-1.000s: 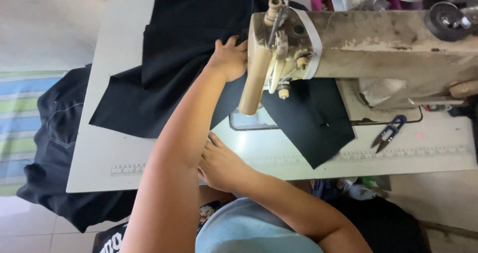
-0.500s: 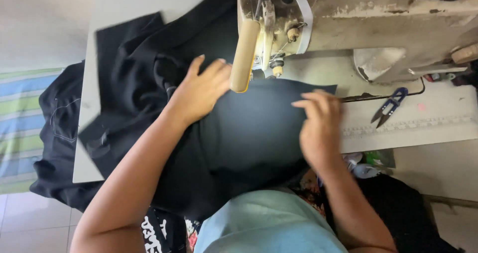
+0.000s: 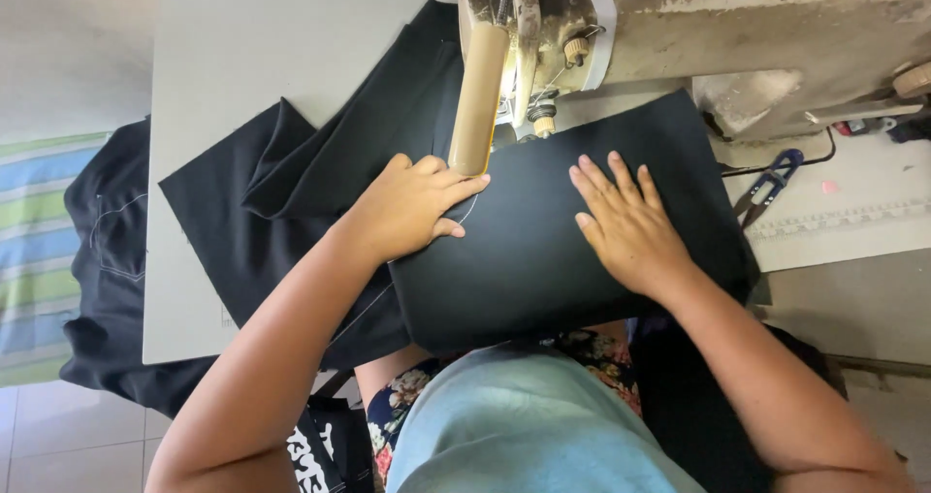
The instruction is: Positioning fabric panels and aligning a graphic patch on a sewing machine table for assembly.
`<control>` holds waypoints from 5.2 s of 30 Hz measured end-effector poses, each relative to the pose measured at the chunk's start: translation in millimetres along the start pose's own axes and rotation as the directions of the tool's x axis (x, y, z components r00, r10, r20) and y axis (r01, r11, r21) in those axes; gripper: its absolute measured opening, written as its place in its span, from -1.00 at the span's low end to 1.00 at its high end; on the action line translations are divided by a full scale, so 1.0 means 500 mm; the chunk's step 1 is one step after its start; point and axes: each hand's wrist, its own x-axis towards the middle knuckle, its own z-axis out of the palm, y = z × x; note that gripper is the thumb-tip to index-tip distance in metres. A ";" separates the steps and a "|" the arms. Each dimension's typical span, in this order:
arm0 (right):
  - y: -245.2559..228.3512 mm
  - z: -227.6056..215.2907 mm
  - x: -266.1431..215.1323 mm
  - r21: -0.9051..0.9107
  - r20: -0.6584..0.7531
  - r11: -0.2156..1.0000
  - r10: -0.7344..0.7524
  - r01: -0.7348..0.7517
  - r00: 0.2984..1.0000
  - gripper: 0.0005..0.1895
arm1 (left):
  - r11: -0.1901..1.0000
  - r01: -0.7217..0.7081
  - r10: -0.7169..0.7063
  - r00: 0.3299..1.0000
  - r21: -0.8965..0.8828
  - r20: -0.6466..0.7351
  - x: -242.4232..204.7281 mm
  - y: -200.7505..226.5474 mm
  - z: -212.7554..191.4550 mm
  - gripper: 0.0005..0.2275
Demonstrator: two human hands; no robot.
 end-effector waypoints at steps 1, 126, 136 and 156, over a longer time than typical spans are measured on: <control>0.020 0.010 0.007 -0.005 -0.004 0.999 -0.032 0.032 0.999 -0.36 | 1.000 0.007 -0.008 0.999 0.005 0.031 0.004 -0.001 -0.007 -0.38; 0.083 0.090 0.238 -0.183 -0.227 0.933 -0.346 0.309 0.911 -0.52 | 0.947 0.179 -0.202 0.977 -0.266 -0.064 -0.005 0.091 0.037 -0.40; 0.064 0.000 0.271 -0.177 -0.308 0.962 -0.253 0.207 0.917 -0.70 | 0.938 0.231 -0.262 0.960 -0.259 -0.093 0.037 0.056 0.023 -0.40; -0.027 0.036 0.024 0.254 -0.493 0.967 0.142 -0.014 0.858 -0.60 | 0.971 0.090 -0.161 0.931 -0.221 -0.327 0.008 0.089 0.107 -0.65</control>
